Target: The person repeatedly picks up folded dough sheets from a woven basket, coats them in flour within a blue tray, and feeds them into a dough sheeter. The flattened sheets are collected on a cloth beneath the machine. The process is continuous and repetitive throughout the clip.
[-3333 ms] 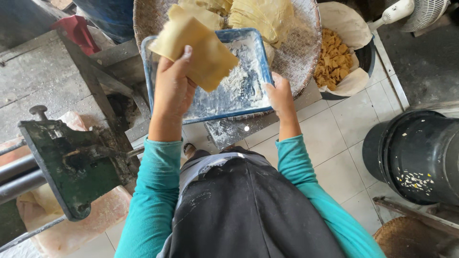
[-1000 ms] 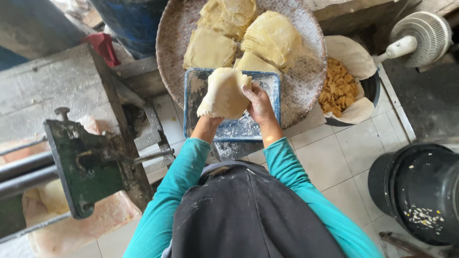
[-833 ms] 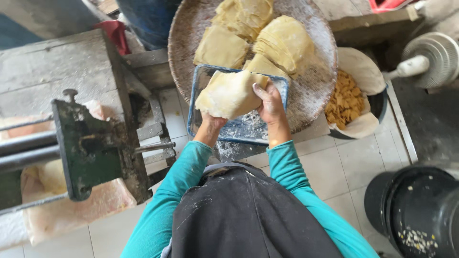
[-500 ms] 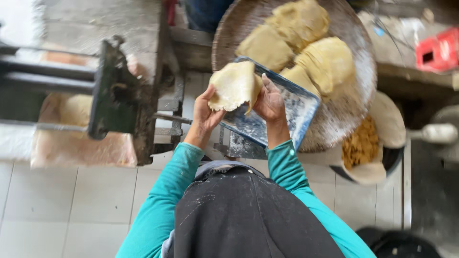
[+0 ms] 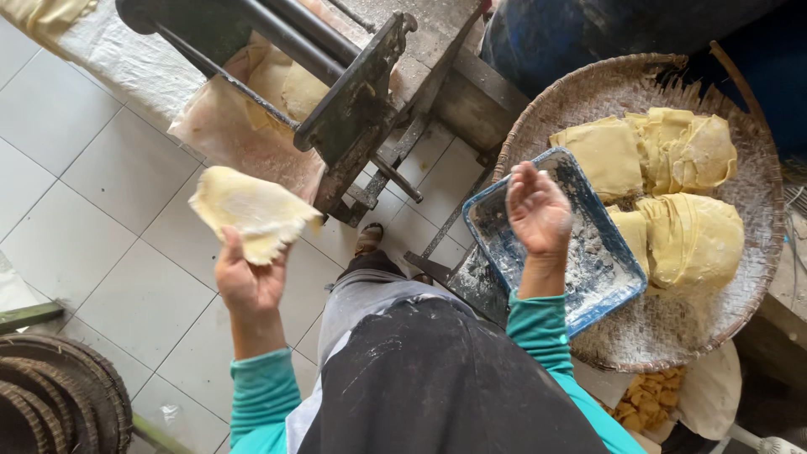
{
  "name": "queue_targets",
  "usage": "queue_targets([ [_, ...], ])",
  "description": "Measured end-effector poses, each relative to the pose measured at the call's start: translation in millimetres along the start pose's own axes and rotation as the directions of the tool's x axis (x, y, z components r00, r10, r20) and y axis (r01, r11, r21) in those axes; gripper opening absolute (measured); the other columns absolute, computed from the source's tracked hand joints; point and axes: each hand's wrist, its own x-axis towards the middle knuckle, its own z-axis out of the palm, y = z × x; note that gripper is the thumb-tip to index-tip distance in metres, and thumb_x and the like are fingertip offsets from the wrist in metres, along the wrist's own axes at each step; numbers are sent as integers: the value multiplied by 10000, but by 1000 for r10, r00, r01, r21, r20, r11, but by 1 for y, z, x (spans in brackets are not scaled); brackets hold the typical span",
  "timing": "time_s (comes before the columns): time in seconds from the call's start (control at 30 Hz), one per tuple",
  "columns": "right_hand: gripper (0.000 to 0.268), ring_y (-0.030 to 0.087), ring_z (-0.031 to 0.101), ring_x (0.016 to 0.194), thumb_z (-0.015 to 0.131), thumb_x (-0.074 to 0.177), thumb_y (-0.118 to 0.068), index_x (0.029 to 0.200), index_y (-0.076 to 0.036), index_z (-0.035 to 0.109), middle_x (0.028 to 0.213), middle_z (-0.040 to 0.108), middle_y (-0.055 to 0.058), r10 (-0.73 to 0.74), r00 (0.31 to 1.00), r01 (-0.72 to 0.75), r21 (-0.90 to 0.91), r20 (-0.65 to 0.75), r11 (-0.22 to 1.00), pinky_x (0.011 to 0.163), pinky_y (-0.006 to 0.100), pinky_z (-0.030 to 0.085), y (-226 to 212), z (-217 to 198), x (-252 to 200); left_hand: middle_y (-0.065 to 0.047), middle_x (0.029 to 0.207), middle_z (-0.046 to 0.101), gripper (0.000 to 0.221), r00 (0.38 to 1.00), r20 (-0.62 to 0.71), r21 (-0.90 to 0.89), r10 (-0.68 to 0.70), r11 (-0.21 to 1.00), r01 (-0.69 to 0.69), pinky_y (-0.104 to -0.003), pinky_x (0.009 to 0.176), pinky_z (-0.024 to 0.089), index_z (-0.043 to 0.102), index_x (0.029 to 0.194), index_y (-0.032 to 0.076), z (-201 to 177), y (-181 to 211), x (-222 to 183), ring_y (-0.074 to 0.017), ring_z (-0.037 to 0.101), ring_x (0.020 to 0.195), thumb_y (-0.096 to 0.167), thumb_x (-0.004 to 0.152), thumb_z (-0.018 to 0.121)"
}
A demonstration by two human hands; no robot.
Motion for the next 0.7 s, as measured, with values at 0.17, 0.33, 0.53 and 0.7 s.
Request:
queue_targets([
  [0.17, 391, 328, 725, 1062, 405, 1156, -181, 1189, 94, 680, 1146, 721, 258, -243, 968, 242, -30, -56, 970, 962, 387, 622, -64, -15, -11, -164, 1546, 480, 529, 998, 37, -41, 58, 998, -56, -637, 1181, 432, 348, 1547, 65, -42, -21, 134, -393, 494, 1431, 323, 1089, 413],
  [0.33, 258, 272, 722, 1006, 518, 1110, -155, 1105, 39, 687, 1086, 736, 190, -477, 874, 461, -148, -91, 875, 895, 344, 617, -154, -78, -18, -235, 1369, 542, 374, 1000, -15, 58, -24, 998, 25, -587, 1158, 488, 476, 1428, -64, -56, -56, 276, -417, 543, 1285, 205, 1170, 449],
  [0.53, 290, 282, 695, 923, 777, 880, -138, 1104, 26, 692, 1011, 734, 139, -893, 344, 31, -954, 292, -300, 831, 380, 588, -231, -144, 55, -202, 1345, 561, 330, 1000, -3, 487, 22, 873, -18, -534, 1129, 508, 495, 1406, -30, -56, -87, 317, -367, 562, 1255, 174, 1148, 473],
  [0.7, 608, 437, 544, 1127, 913, 741, -292, 1147, 56, 623, 1184, 592, 272, -889, 437, -724, -531, 141, -440, 931, 491, 451, -234, -149, 72, -174, 1326, 577, 299, 886, 109, 721, 450, 578, -382, -490, 1105, 525, 511, 1387, -2, -31, -30, 301, -325, 579, 1230, 148, 1129, 493],
])
